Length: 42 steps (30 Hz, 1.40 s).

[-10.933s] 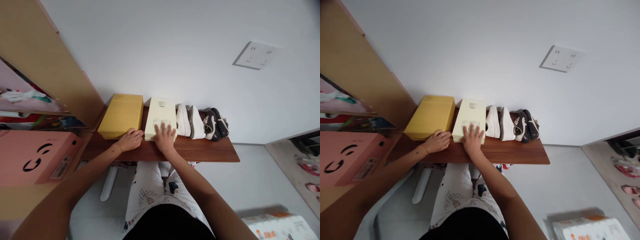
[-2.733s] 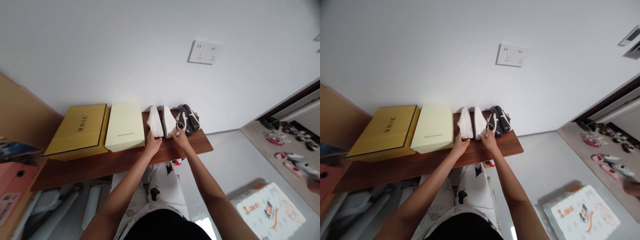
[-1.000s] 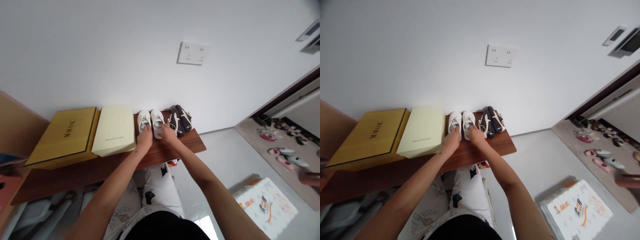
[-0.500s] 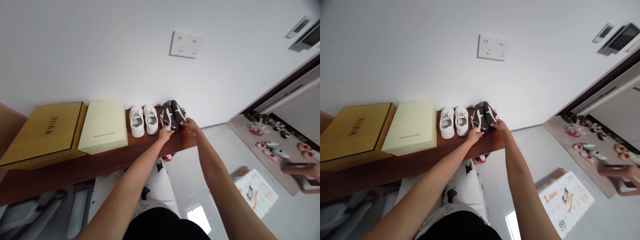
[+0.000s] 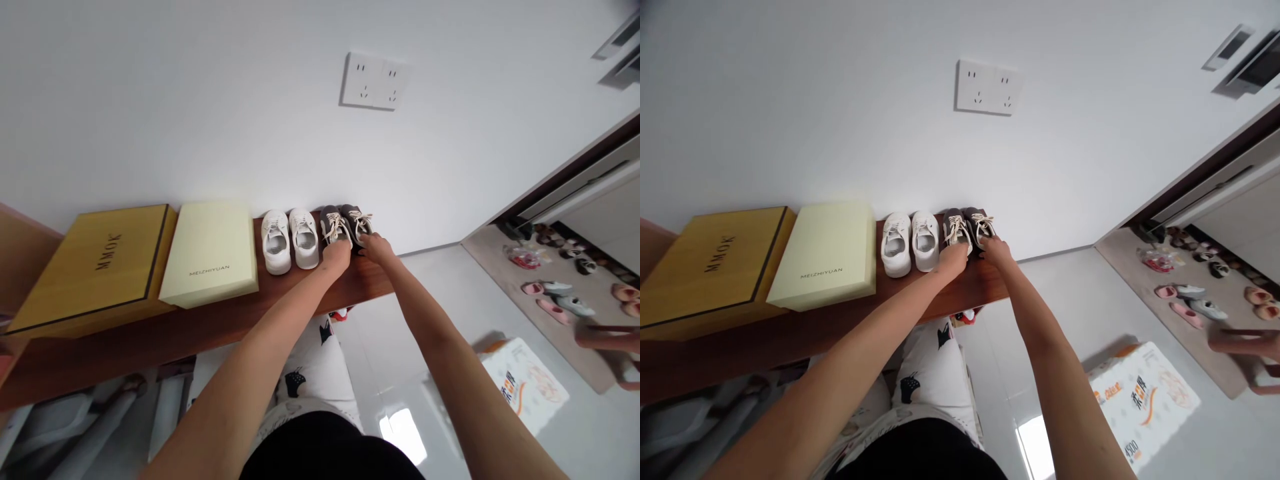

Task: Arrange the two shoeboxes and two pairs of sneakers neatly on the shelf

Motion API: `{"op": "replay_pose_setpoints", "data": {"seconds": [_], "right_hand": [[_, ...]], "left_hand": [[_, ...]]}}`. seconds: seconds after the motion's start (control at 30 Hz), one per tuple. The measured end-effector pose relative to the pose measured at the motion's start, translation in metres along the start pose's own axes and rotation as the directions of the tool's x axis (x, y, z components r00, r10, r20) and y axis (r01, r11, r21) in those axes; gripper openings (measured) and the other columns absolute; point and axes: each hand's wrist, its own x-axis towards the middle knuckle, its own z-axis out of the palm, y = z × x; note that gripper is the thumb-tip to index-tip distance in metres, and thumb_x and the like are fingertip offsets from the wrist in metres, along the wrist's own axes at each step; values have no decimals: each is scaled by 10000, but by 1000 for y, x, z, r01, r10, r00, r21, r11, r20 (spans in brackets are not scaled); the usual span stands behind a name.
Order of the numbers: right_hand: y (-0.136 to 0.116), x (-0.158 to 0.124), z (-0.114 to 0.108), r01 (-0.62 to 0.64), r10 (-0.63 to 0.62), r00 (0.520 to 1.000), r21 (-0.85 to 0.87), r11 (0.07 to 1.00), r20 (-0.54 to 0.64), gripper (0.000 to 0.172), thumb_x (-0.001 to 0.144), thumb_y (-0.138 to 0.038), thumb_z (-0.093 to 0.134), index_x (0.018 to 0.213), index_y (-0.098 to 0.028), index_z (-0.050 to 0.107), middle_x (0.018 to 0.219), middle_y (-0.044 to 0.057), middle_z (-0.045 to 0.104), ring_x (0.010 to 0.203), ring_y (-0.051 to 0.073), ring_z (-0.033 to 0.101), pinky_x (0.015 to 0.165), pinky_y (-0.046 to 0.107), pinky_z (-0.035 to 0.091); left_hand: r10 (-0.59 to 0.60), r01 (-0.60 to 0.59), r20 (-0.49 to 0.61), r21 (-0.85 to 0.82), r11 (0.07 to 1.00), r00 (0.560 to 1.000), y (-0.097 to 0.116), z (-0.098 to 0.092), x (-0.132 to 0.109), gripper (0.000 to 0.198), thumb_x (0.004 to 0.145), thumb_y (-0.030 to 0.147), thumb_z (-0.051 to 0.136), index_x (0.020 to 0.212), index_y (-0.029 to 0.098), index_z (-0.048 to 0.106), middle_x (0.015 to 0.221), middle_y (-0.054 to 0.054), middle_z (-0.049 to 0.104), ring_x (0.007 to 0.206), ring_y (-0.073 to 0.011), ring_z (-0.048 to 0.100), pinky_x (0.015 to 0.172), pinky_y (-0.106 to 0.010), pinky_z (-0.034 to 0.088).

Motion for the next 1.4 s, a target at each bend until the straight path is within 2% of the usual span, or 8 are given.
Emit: {"op": "replay_pose_setpoints", "data": {"seconds": [0.4,0.7,0.9,0.97,1.07,1.27,1.33,1.4], "right_hand": [[-13,14,-5,-22,22,1000,-29,999,4,414,857,-339,718,1238,-245,585,1209,147,623,1066,273,633,889,361,483],[-11,15,-8,-60,58,997,-33,998,-41,422,806,-286,762,1198,-225,621,1078,127,674,1097,287,607,907,381,457],[-18,8,-12,-38,38,993,3,999,-110,400,827,-217,722,1213,-206,613,1237,142,647,1185,312,551,971,426,432],[-25,-2,-15,-30,45,977,73,997,-209,381,859,-201,666,1235,-183,604,1313,160,611,1220,329,529,998,451,426],[-43,-36,-10,62,36,937,268,961,-347,329,928,-243,558,1247,-172,600,1334,165,603,1240,324,529,1028,455,430],[-106,-126,54,269,-16,936,684,678,-353,287,961,-387,493,1160,-243,642,1154,107,689,1076,247,651,962,389,526],[-129,-130,68,255,26,936,725,640,-351,292,947,-359,499,1179,-243,634,1203,118,672,1155,253,626,1016,417,505],[-150,-114,68,228,83,926,722,653,-368,352,938,-334,495,1257,-223,595,1299,144,626,1289,268,547,1102,458,439]], "left_hand": [[-38,38,-11,-49,998,999,-1,3,14,381,936,48,395,1204,93,662,1155,-230,677,1159,-326,647,954,-426,502],[7,-15,-59,-137,990,998,-15,5,9,285,921,124,551,1192,147,636,1200,-193,645,1164,-328,637,970,-420,476],[-9,-3,-88,-134,991,996,-10,0,6,383,931,138,526,1311,150,568,1348,-209,553,1164,-327,627,961,-420,486],[34,-58,-157,-155,986,987,-12,-3,-11,479,936,149,521,1413,165,492,1434,-196,495,1171,-310,623,959,-399,494],[93,-164,-268,-258,952,959,-27,2,-64,499,964,206,490,1463,206,463,1421,-142,535,1215,-272,600,983,-365,494],[-3,-124,-240,-509,852,971,-86,48,-184,299,963,282,465,1164,295,686,1118,-73,706,1057,-221,671,978,-362,522],[-145,-46,-322,-518,854,936,-101,56,-192,318,937,285,504,1213,272,662,1197,-104,675,1165,-251,626,1053,-417,484],[-294,29,-458,-502,864,839,-108,55,-179,436,908,283,557,1341,228,578,1368,-149,572,1333,-280,507,1150,-467,388]]}}
